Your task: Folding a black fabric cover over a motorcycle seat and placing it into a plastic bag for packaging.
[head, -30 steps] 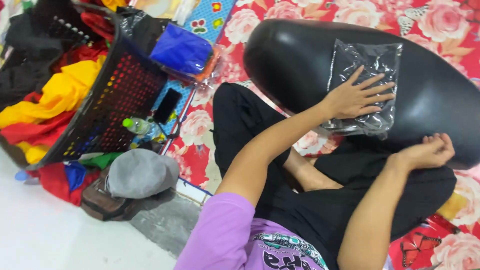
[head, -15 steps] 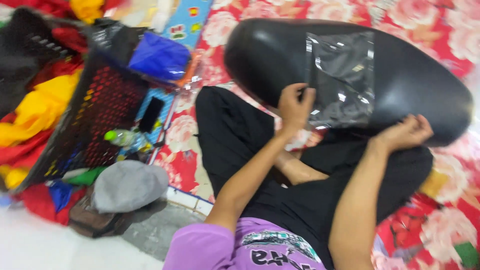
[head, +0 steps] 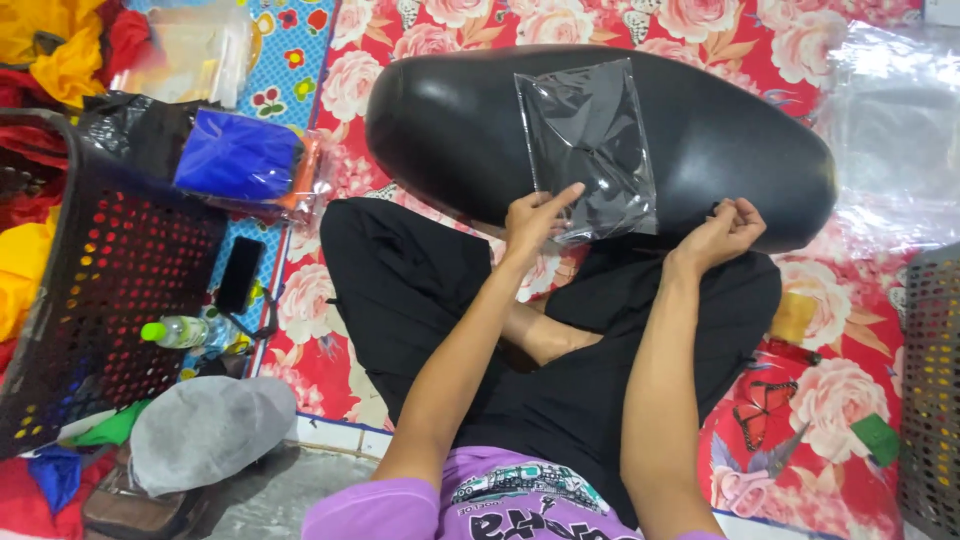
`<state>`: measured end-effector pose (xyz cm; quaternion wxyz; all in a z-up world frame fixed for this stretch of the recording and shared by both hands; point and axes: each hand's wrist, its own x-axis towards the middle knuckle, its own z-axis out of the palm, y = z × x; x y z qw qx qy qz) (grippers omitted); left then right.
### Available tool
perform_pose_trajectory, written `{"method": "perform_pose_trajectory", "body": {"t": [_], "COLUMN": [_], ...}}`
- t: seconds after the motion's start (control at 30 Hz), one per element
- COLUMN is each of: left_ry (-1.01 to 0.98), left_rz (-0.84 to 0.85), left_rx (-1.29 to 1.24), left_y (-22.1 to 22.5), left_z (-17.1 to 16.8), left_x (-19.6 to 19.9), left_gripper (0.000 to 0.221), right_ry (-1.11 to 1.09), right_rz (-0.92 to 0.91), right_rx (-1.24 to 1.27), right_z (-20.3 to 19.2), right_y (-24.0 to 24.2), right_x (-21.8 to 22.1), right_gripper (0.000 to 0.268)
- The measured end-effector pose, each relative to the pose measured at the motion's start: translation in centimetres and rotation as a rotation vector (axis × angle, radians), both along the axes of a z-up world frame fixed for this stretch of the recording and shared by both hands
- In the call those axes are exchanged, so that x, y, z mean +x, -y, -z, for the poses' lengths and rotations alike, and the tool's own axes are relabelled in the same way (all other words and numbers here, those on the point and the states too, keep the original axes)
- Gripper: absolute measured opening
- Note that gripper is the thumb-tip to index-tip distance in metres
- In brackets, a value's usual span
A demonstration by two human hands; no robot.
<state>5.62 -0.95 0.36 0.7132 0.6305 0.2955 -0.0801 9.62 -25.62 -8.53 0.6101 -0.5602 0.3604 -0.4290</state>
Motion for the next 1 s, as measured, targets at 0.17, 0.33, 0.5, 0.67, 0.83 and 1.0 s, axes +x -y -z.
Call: {"method": "perform_pose_trajectory", "body": {"t": [0.17, 0.33, 0.5, 0.67, 0.83, 1.0], "left_ry": [0.065, 0.317, 0.286, 0.434, 0.522, 0.414], "left_rz": [0.009, 0.036, 0.081, 0.200, 0.273, 0.488], "left_rx": [-0.128, -0.921, -1.048, -1.164, -0.986, -0.687], "left_y": [0.4, 0.7, -0.6, -2.8, -5.8, -9.4], "left_z": [-2.1, 1.8, -0.4, -4.3, -7.7, -8.9], "left_x": [-0.8, 0.1, 0.1, -0.5, -0.6, -1.5], "left_gripper": [0.052, 0.027, 0.041, 0.035, 0.029, 0.040], "right_ry": [0.241, 0.230, 0.215, 0.196, 0.261, 0.278], "right_rz": [-0.230, -0.208, -0.215, -0.215, -0.260, -0.781], "right_rx": [0.045, -0.046, -0.057, -0.067, -0.090, 0.435], "right_z": [1.2, 2.3, 1.5, 0.8, 3.0, -6.3], "right_y": [1.0, 1.8, 1.4, 1.1, 2.5, -3.3], "right_x": [-1.1, -0.6, -0.8, -1.2, -0.6, -3.0], "right_gripper": [0.017, 0.018, 0.016, 0.019, 0.016, 0.027]}}
